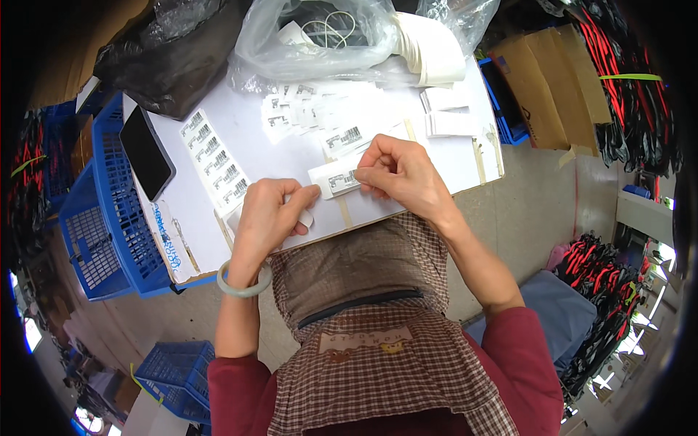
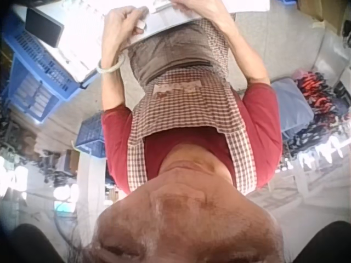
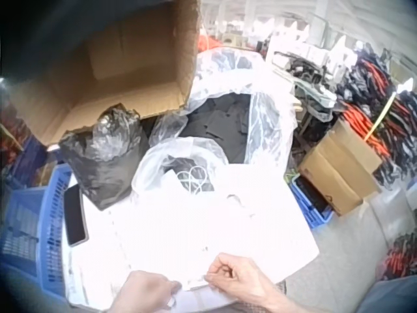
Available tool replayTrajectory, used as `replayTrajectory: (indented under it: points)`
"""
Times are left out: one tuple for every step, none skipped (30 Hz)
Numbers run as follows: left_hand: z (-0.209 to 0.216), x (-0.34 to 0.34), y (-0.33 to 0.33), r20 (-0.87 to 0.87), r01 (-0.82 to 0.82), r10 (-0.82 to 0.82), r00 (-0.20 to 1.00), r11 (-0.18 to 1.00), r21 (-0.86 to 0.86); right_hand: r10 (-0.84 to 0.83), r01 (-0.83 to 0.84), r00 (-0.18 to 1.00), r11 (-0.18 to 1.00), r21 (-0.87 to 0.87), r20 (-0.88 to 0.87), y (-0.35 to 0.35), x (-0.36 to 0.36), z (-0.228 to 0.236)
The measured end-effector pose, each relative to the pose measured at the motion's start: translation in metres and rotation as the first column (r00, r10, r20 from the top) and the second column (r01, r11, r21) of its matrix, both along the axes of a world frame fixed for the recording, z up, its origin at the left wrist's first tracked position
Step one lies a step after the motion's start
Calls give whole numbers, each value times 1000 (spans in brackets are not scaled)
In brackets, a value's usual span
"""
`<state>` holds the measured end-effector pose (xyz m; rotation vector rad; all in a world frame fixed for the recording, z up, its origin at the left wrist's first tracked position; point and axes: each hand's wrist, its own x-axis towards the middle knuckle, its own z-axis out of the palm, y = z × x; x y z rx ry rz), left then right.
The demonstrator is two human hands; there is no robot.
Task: The person separates individual barcode labels from a continuous roll by hand. They peel each label from the backing paper and place it into a growing stack on the table. The process is repetitive, involving peeling, stacking, and occasionally adjusting the pile.
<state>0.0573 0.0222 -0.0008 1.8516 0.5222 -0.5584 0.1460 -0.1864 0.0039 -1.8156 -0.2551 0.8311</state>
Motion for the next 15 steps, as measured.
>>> replayTrajectory:
  points:
    - [-1, 2, 0, -15, -5, 5, 1000, 1000, -16, 13, -12, 1000, 1000, -16, 15, 1, 0, -2]
    - [-1, 4, 1, -30, -11, 10, 1000, 999, -32, 25, -24, 999, 999, -31, 30, 2, 0, -3]
    - [-2, 5, 1, -45, -17, 15, 999, 999, -47, 19, -18, 999, 999, -28, 38, 2, -1, -5]
    - [-2, 5, 2, -54, -15, 12, 998, 998, -60, 13, -12, 999, 1000, -25, 45, 2, -1, -6]
    - [-2, 5, 3, -64, -12, 8, 998, 997, -72, 7, -6, 999, 1000, -21, 51, 2, -2, -6]
    - [-3, 5, 4, -73, -10, 4, 997, 996, -85, 10, -9, 999, 1000, -25, 45, 2, -2, -6]
    - [-2, 7, 3, -76, -8, 2, 997, 997, -75, 11, -10, 999, 1000, -29, 41, 3, -1, -6]
    - [-1, 8, 2, -79, -5, 0, 997, 998, -65, 12, -11, 999, 999, -33, 36, 2, -1, -5]
    - [1, 10, 1, -82, -2, -2, 997, 999, -55, 14, -13, 999, 999, -43, 42, 2, -1, -5]
    - [4, 14, -3, -66, 71, -69, 995, 997, 40, 18, -15, 999, 999, -52, 48, 3, -1, -4]
    - [8, 18, -9, -56, 143, -136, 989, 981, 135, 21, -18, 998, 998, -60, 54, 4, -1, -4]
    - [10, 21, -14, -52, 211, -204, 978, 950, 229, 43, -33, 994, 994, -101, 102, 5, -1, -3]
    - [8, 22, -16, -21, 237, -241, 970, 927, 290, 67, -45, 987, 989, -143, 149, 7, 0, -1]
    - [5, 22, -18, 9, 259, -279, 960, 900, 351, 92, -55, 977, 981, -185, 195, 8, 0, 0]
    - [1, 21, -19, 35, 277, -319, 947, 868, 411, 99, -56, 964, 983, -177, 245, 8, -3, -3]
